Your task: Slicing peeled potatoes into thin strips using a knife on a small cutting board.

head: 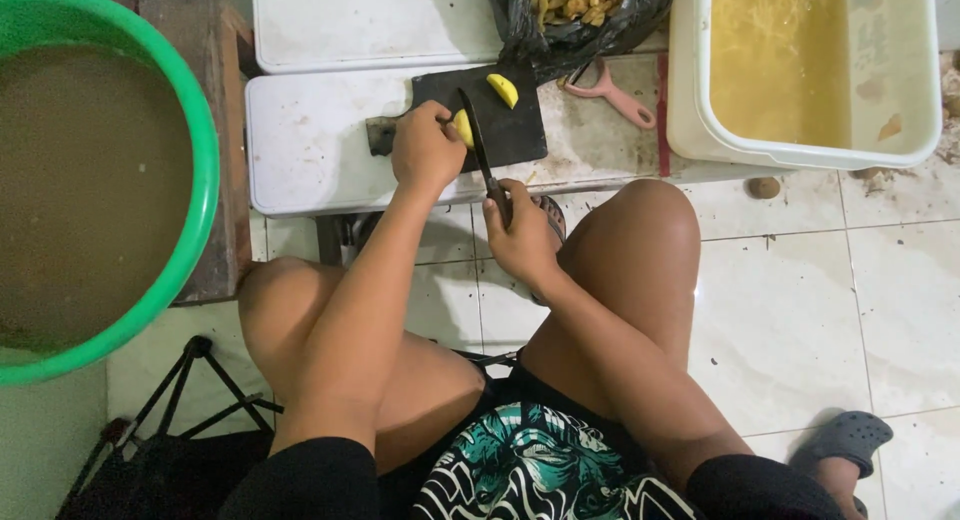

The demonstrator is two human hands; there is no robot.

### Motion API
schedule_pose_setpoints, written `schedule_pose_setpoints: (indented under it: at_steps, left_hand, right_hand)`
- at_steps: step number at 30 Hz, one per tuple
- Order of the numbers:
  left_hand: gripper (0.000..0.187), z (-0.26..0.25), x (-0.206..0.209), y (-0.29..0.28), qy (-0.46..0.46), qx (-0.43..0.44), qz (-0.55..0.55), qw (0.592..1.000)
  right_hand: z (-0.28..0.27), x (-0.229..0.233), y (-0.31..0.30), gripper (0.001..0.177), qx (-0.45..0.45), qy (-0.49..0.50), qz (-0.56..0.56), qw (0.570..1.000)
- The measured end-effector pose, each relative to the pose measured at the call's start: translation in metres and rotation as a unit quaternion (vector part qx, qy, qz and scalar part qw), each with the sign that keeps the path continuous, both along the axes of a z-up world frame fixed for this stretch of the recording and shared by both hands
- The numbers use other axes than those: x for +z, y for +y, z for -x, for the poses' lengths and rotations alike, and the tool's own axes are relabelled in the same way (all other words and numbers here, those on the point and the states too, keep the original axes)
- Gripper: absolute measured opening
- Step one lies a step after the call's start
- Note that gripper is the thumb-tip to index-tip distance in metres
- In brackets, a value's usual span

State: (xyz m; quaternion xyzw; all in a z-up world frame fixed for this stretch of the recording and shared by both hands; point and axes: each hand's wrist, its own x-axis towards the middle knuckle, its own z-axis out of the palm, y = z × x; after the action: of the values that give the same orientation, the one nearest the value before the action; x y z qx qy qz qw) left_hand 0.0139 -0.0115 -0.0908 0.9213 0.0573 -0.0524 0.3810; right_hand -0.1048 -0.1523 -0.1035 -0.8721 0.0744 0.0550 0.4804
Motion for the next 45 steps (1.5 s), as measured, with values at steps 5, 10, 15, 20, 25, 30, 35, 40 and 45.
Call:
schedule_pose_setpoints:
  at_steps: [5,10,15,20,25,30,35,40,45]
  left_hand:
    - [0.021,-0.011,-0.034,0.007,-0.011,-0.016,0.036,0.999]
    - [0.022,-0.007,-0.031,0.003,-0.043,0.001,0.049,0.998]
    - [0.016,-0.013,-0.052,0.007,-0.093,0.001,0.046,0.995]
    - [0.016,-0.008,-0.043,0.003,-0.099,0.003,0.032,0.995]
    - [0.012,-0.006,-0.036,-0.002,-0.108,0.007,-0.025,0.994]
    - [0.013,-0.008,-0.04,-0.002,-0.106,0.01,-0.034,0.994]
    - [0.015,-0.008,-0.039,0.0,-0.118,-0.005,-0.027,0.993]
    - [0.014,-0.006,-0.034,-0.002,-0.124,-0.005,-0.032,0.992]
    - [0.017,-0.008,-0.039,-0.001,-0.121,-0.008,-0.029,0.992]
  right_hand:
    - [-0.004,-0.012,0.007,0.039,0.011,-0.037,0.019,0.999]
    - [-0.002,-0.009,0.011,0.039,0.03,-0.085,0.074,0.993]
    - [-0.003,-0.014,0.01,0.041,0.042,-0.086,0.109,0.989]
    - [-0.002,-0.012,0.012,0.042,0.037,-0.109,0.102,0.988]
    - [0.005,-0.002,0.013,0.04,0.036,-0.153,0.106,0.982]
    - [0.008,0.0,0.016,0.04,0.03,-0.164,0.13,0.977]
    - [0.01,-0.007,0.017,0.041,0.027,-0.165,0.149,0.975]
    - [0.012,-0.006,0.017,0.042,0.026,-0.164,0.156,0.974]
    - [0.011,-0.003,0.016,0.043,0.031,-0.151,0.168,0.974]
